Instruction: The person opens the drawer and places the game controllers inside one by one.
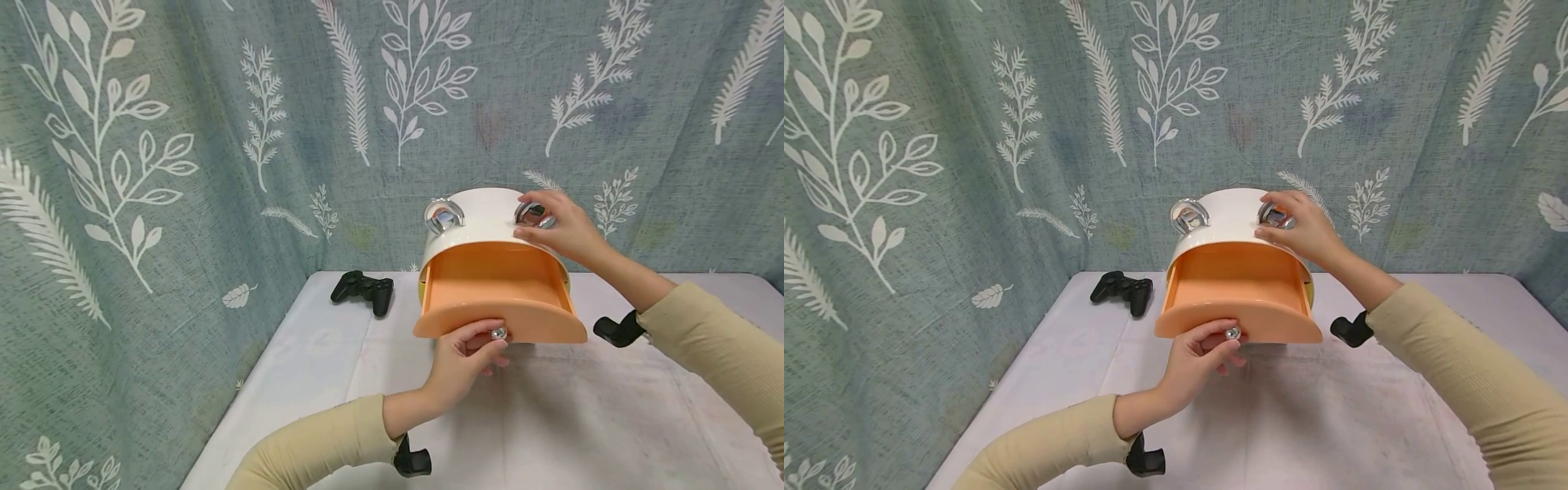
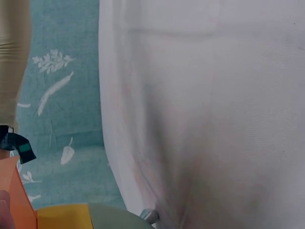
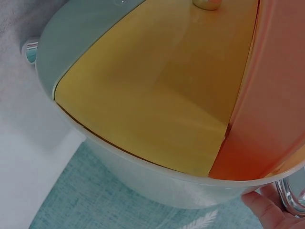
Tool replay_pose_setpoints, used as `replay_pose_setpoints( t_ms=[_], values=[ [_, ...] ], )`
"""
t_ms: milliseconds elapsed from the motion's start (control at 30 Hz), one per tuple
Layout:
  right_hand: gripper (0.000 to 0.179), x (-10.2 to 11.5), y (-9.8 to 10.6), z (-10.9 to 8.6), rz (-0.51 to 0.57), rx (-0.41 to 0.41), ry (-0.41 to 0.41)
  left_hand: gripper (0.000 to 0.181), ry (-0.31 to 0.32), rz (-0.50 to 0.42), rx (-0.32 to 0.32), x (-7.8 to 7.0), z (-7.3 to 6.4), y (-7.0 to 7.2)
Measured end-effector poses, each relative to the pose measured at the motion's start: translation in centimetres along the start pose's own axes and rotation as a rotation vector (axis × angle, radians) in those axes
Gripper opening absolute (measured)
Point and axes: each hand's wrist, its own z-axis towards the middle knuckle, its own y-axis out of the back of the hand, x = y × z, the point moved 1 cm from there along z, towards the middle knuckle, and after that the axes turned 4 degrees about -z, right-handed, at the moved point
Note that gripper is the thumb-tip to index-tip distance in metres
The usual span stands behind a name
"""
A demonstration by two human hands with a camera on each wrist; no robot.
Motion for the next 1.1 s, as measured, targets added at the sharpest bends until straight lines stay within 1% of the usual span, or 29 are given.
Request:
replay_pose_setpoints(
  t_ms=[133, 300, 367, 567, 633, 867, 1100],
  values=[
    [0.054, 0.0, 0.0, 0.0, 0.002, -0.002, 0.003, 0.029, -0.025, -0.012, 0.018, 1.1, 0.1, 0.3],
    [0.054, 0.1, 0.0, 0.0, 0.003, -0.005, 0.004, 0.030, -0.069, -0.026, 0.033, 1.3, 0.2, 0.3],
    [0.054, 0.1, 0.0, 0.0, 0.004, -0.005, 0.001, 0.030, -0.069, -0.030, 0.033, 1.2, 0.2, 0.3],
    [0.053, 0.1, 0.0, 0.0, 0.008, 0.000, -0.007, 0.030, -0.019, -0.050, 0.030, 1.2, -0.1, 0.1],
    [0.053, 0.1, 0.0, 0.0, 0.008, 0.001, -0.009, 0.030, -0.012, -0.052, 0.030, 1.3, -0.1, 0.1],
    [0.053, 0.1, 0.0, -0.1, -0.002, 0.002, -0.006, 0.030, -0.027, -0.014, 0.047, 1.2, -0.7, 0.0],
    [0.053, 0.0, 0.0, 0.0, -0.002, 0.001, 0.000, 0.029, -0.047, -0.026, 0.070, 1.3, -0.7, 0.1]
  ],
)
